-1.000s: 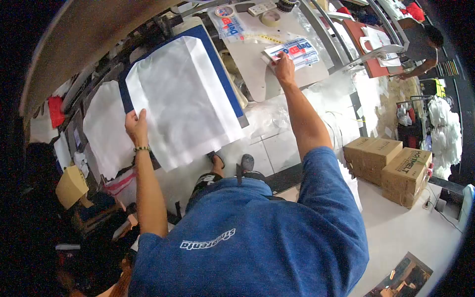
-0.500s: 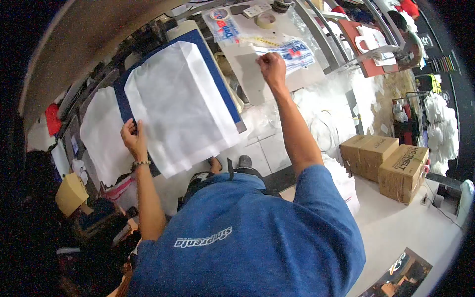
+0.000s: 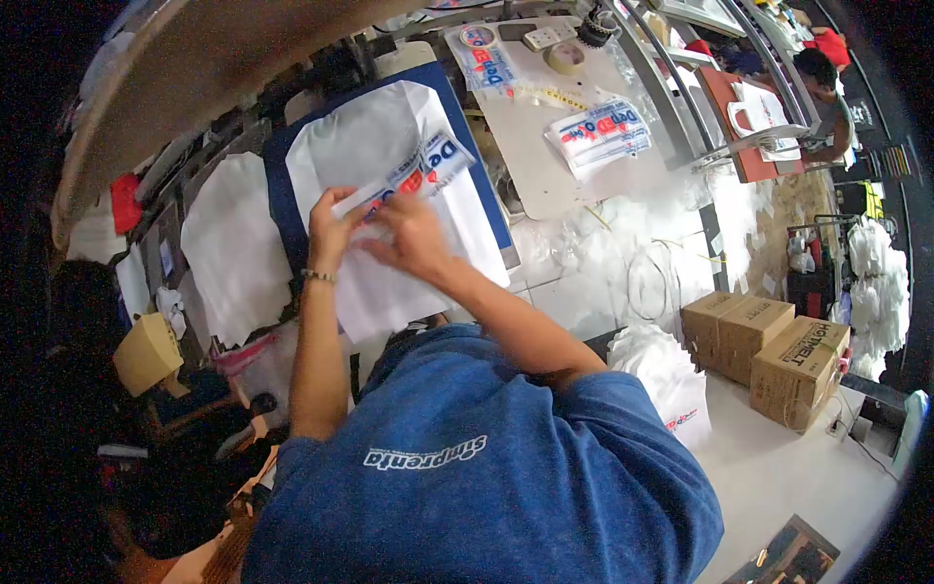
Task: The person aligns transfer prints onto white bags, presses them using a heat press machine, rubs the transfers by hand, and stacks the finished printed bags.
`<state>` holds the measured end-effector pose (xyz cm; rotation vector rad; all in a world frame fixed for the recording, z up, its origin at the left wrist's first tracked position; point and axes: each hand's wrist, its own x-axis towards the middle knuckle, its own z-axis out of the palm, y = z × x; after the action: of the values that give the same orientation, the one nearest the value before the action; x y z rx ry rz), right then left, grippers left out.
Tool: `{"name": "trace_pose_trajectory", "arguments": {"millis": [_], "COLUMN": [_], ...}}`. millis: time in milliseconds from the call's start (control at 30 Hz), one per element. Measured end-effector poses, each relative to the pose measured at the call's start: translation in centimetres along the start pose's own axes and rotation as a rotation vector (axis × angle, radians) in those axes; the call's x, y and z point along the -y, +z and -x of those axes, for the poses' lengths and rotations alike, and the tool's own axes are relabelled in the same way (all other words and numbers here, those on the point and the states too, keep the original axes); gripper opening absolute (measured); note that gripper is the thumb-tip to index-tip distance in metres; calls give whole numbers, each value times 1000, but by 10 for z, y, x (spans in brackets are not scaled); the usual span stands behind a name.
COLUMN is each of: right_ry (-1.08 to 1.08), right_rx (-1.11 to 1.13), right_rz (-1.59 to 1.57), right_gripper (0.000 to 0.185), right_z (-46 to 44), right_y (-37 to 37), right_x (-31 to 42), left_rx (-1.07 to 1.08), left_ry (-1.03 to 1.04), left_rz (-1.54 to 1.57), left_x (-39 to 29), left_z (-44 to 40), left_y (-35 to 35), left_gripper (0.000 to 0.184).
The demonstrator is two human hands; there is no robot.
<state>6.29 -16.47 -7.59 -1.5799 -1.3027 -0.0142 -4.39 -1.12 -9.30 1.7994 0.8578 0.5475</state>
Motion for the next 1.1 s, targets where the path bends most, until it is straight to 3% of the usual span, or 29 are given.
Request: {"name": "trace_pose_trajectory", "arguments": {"millis": [33, 67, 133, 167, 233, 267, 333, 433, 500, 567, 633, 733, 800, 933, 1000, 1100], "right_ry": [15, 123, 266, 367, 663, 662, 996, 843, 770, 693, 706, 596, 624, 521, 396, 463], "right_rx": [-104, -106, -288, -288, -147, -152, 136, 11, -32, -73, 32, -25, 61, 90, 224, 202], "right_rz": [67, 181, 453, 445, 212, 215, -242, -225, -121, -20, 3, 123, 182, 256, 405, 392], "right_gripper": [29, 34, 54, 54, 53, 53, 56, 57, 59, 62, 65, 79, 92, 94, 92, 89], "right_z": [-2, -1, 6, 13, 32, 26, 17, 30, 34, 34, 31, 28, 26, 16, 9, 5], "right_y": [-16, -36, -63, -71, -81, -94, -116, -108, -106, -102, -98, -93, -91, -91, -95, -91], "right_x": [-14, -27, -62, -80, -120, -111, -94, -100, -98, -97, -92, -74, -78, -86, -85, -87], "left_rx": [5, 31, 65, 100, 54, -35, -124, -56, -145, -120, -94, -84, -93, -72, -22, -29], "left_ry": [128, 52, 24, -5, 109, 178, 249, 161, 406, 297, 186, 128, 330, 173, 110, 119], "left_rz": [-150, -25, -46, -75, -78, -162, -243, -338, -479, -341, -201, -226, -289, -277, -276, -119], "left_x": [2, -3, -5, -6, 0, -2, -6, -8, -2, -9, -10, 1, 21, 26, 35, 44], "left_z": [-1, 1, 1, 0, -2, -3, -4, -4, -4, -4, -3, -12, -22, -26, -30, -31], "left_y": [0, 0, 0, 0, 10, 14, 17, 10, 5, 1, -2, -12, -24, -45, -51, -49], "left_gripper": [36, 27, 28, 28, 26, 24, 22, 22, 22, 21, 21, 20, 21, 22, 23, 25]}}
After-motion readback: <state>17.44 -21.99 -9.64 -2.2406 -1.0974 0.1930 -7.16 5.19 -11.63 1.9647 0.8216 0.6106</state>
